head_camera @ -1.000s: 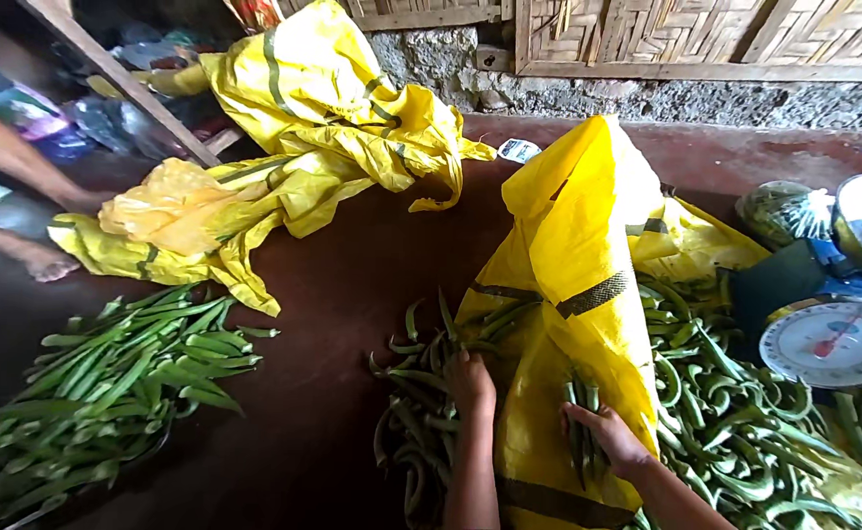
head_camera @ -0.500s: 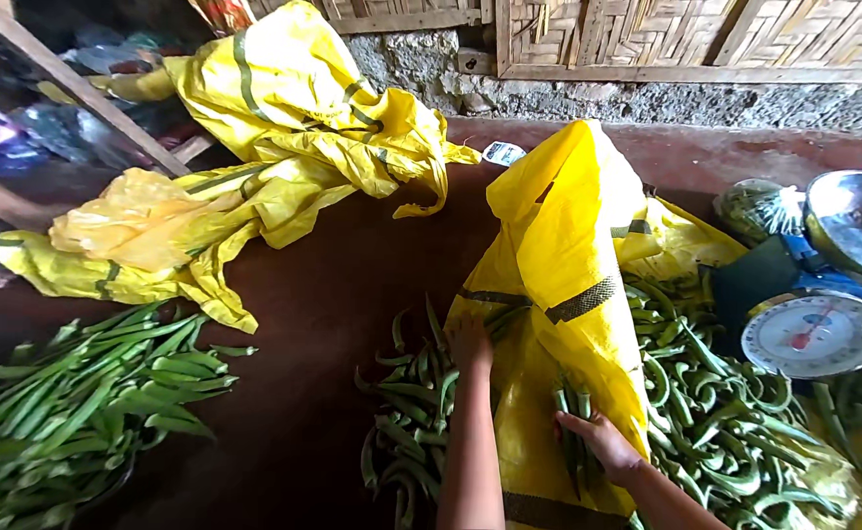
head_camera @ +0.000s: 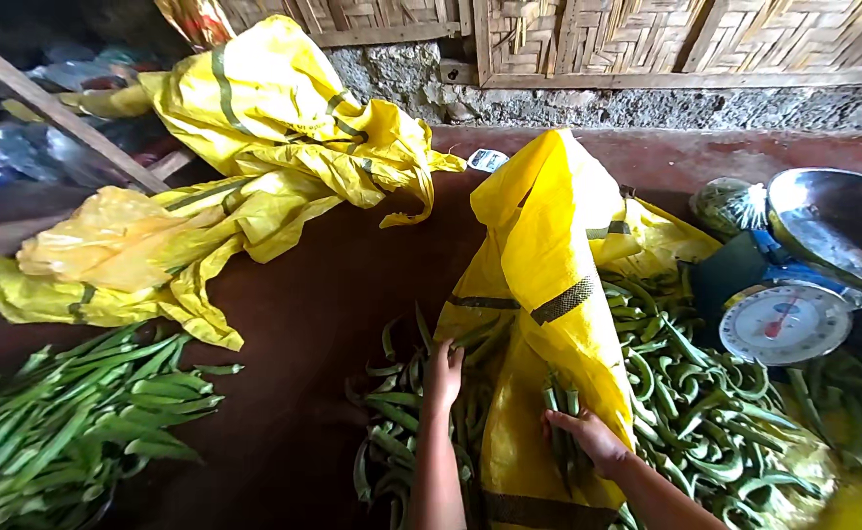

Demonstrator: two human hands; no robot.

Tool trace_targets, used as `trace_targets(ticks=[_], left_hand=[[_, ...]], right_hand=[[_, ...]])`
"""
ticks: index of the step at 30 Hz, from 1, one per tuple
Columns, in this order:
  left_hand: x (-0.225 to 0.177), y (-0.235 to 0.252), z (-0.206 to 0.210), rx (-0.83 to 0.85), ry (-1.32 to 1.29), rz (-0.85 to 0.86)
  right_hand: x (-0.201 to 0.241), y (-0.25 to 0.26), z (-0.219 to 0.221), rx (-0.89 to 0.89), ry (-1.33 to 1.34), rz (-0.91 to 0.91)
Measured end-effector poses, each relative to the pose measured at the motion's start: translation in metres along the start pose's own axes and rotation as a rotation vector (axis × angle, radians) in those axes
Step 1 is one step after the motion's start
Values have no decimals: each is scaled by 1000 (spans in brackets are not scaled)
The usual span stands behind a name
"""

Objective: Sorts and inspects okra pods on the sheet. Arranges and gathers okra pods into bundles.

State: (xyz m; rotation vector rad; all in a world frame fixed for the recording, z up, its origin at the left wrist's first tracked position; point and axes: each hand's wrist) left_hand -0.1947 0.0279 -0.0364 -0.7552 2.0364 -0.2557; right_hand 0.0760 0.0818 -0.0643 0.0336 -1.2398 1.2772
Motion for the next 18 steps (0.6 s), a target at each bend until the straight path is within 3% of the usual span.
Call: trace_targets(ticks=[4,8,11,18], left_hand=[[-7,-67,-3,-208,80,261],[-9,-106,11,-396,194,523],[-13,-121,22,-503,201,597],[-8,-132,41,-576,28,791]], right_hand=[[5,-3,8,-34,89,-36],[14,-13,29,46,302,-303],[27,-24,46,106,353,-416],[45,-43,68,-28,367,-425]])
Point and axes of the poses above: each hand's wrist, its own y-axis towards the middle knuckle, its own z-axis out of the palm, x = y × z, and after that the axes turned 13 degrees about x, right-handed
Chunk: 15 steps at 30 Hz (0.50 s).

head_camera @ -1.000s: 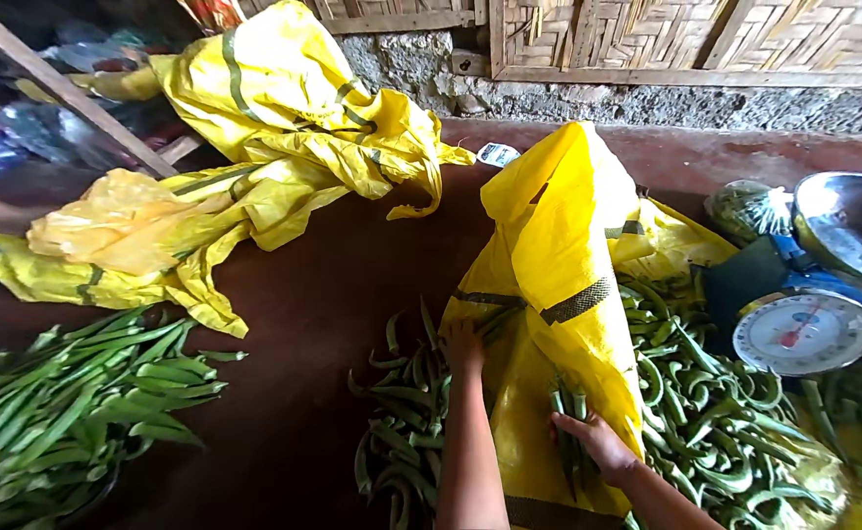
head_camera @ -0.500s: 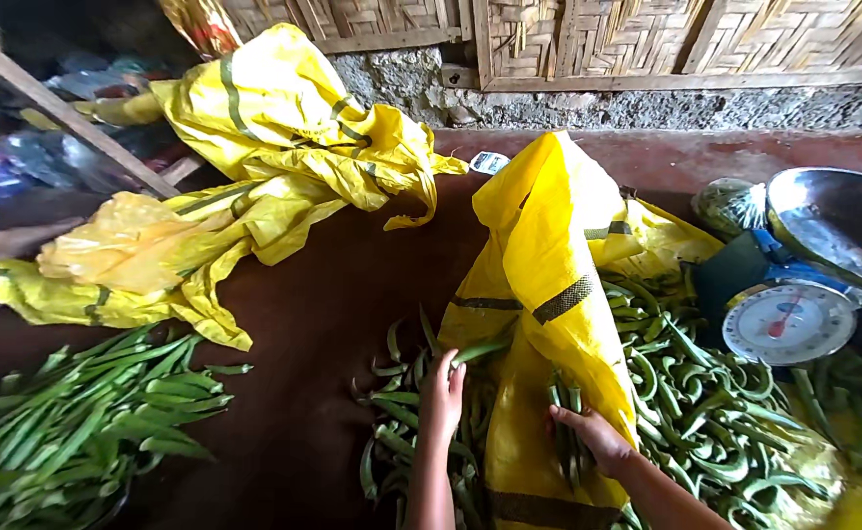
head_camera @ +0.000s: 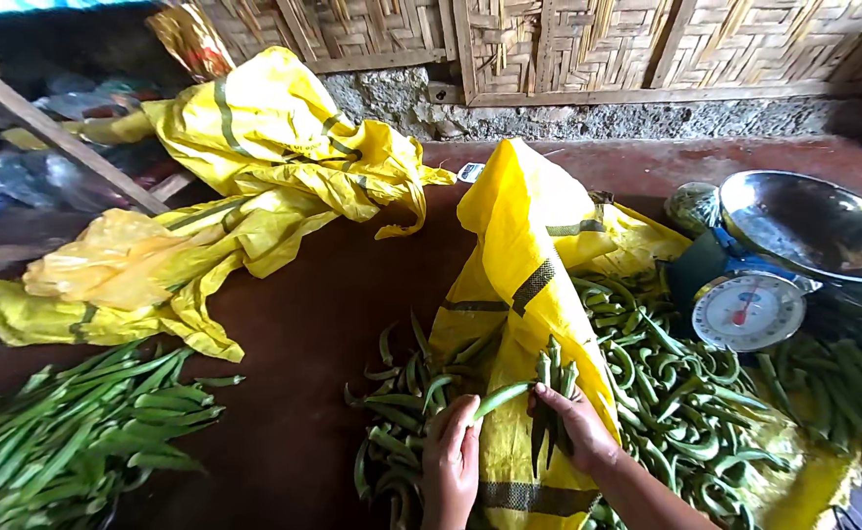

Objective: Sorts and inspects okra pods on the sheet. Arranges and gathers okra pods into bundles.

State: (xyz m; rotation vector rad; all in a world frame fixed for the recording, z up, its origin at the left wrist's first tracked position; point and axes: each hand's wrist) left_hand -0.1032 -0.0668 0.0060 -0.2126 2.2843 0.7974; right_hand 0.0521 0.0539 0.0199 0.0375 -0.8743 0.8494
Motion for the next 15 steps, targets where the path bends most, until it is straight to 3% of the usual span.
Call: trace_targets(ticks=[4,8,15], left_hand=[[0,-10,4,-47,-141,40],[1,-19,5,-99,-305,45],[-5,-25,2,-148,-360,73]], right_hand=[[3,-6,4,8,60,17],[4,-13,2,142,72,-6],[5,-17,0,262,95,33]])
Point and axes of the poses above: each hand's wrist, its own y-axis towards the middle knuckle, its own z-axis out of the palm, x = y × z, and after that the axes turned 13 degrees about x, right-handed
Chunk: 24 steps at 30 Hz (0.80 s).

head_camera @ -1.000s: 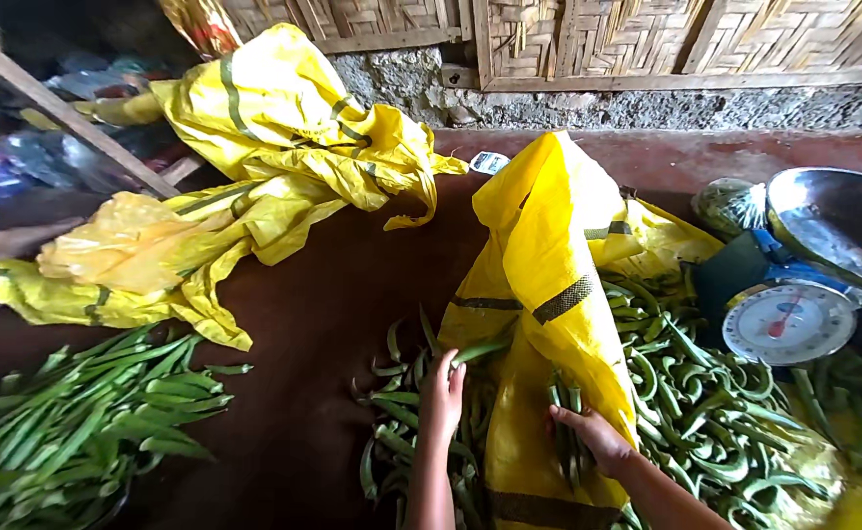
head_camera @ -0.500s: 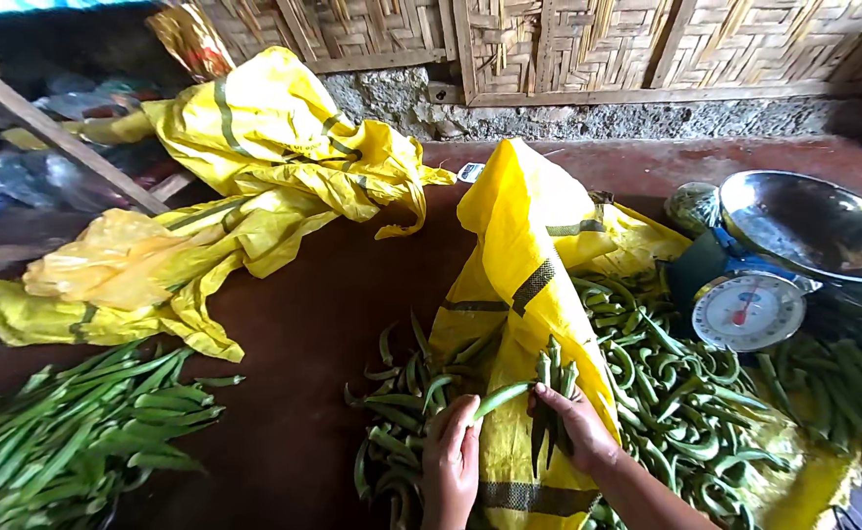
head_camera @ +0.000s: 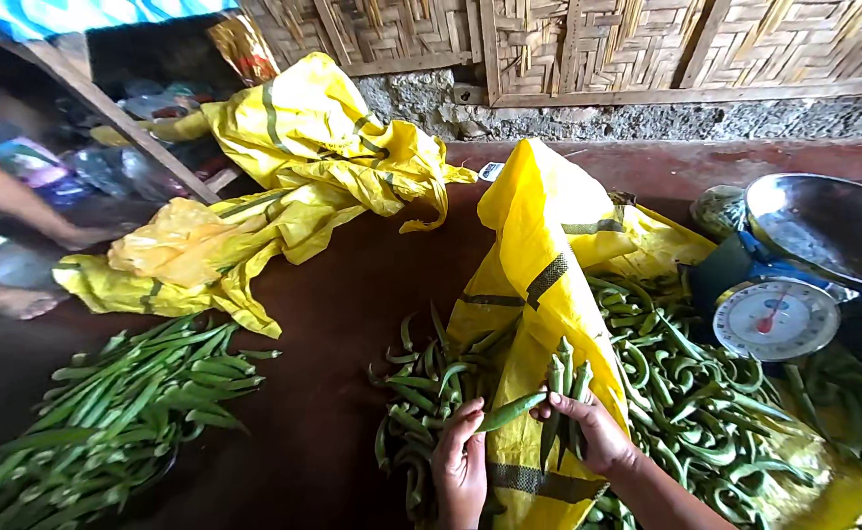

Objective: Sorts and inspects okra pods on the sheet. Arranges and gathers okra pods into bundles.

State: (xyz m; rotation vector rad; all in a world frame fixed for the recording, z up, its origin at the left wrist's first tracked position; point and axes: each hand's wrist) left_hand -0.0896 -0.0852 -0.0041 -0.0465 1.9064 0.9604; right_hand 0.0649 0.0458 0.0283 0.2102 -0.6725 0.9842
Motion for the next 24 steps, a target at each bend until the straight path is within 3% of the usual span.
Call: trace_targets(ticks=[13,18,21,24], left_hand=[[-23,-6,3,22,167,-26],[-32,-8,0,-1,213,-33],[-42,-10,-11,174,259,-110],[-51,-9,-1,476,235,-265]], right_hand=[[-2,-5,0,52,65,17],[6,-2,-15,270,-55,107],[32,2,-32,425,-276,375],[42,-4,-41,401,-219,578]])
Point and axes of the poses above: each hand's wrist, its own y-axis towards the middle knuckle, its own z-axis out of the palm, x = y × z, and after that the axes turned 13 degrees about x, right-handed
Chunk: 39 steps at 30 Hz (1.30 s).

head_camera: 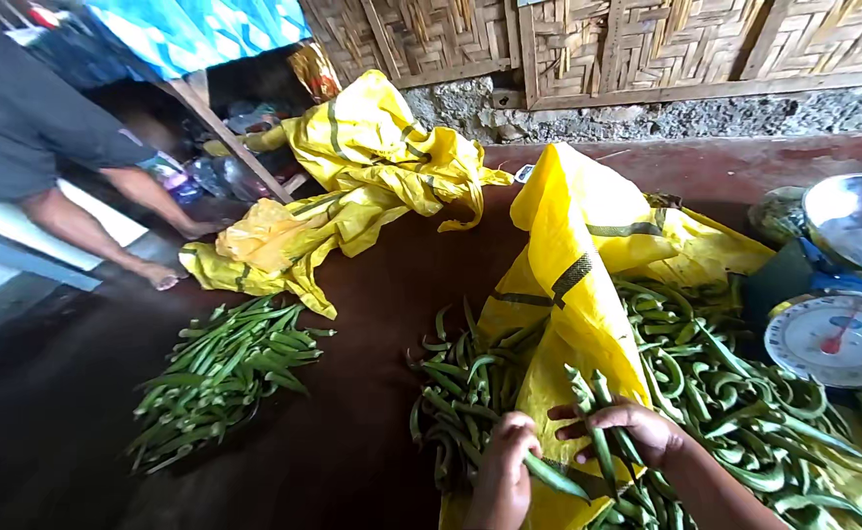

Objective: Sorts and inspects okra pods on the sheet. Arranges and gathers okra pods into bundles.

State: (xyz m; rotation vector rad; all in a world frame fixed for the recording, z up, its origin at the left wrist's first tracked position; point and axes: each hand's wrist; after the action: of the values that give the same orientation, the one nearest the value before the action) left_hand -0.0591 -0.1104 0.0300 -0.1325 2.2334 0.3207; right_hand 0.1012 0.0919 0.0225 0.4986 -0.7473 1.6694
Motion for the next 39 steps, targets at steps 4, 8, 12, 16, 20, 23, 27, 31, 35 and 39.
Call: trace_targets(ticks=[4,8,12,16,20,23,27,31,35,39], left_hand=[[-4,24,31,206,-17,-159],[21,49,32,115,-22,-235],[71,110,7,7,201,-656],[131,161,9,262,269,-946],[148,163,16,351,316,-957],[147,142,5,107,148,-759],[123,98,-11,-177,-147,-501],[85,66,-27,-160,-409,-427],[59,48,-38,-117,-477,-407],[36,43,-44,10,-405,-445]], right_hand=[[-26,2,5,-120,26,111],[-47,0,-29,-54,192,19],[-45,-8,-29,-194,190,-45],[-49,-10,-30,-312,201,-54],[-48,-7,-29,-363,242,-58],[-35,-4,-24,-331,230,-112],[-26,1,-20,-223,222,-202],[-17,7,-13,-219,152,-256],[-5,24,8,-392,47,-345],[-3,41,26,-587,-11,-402]])
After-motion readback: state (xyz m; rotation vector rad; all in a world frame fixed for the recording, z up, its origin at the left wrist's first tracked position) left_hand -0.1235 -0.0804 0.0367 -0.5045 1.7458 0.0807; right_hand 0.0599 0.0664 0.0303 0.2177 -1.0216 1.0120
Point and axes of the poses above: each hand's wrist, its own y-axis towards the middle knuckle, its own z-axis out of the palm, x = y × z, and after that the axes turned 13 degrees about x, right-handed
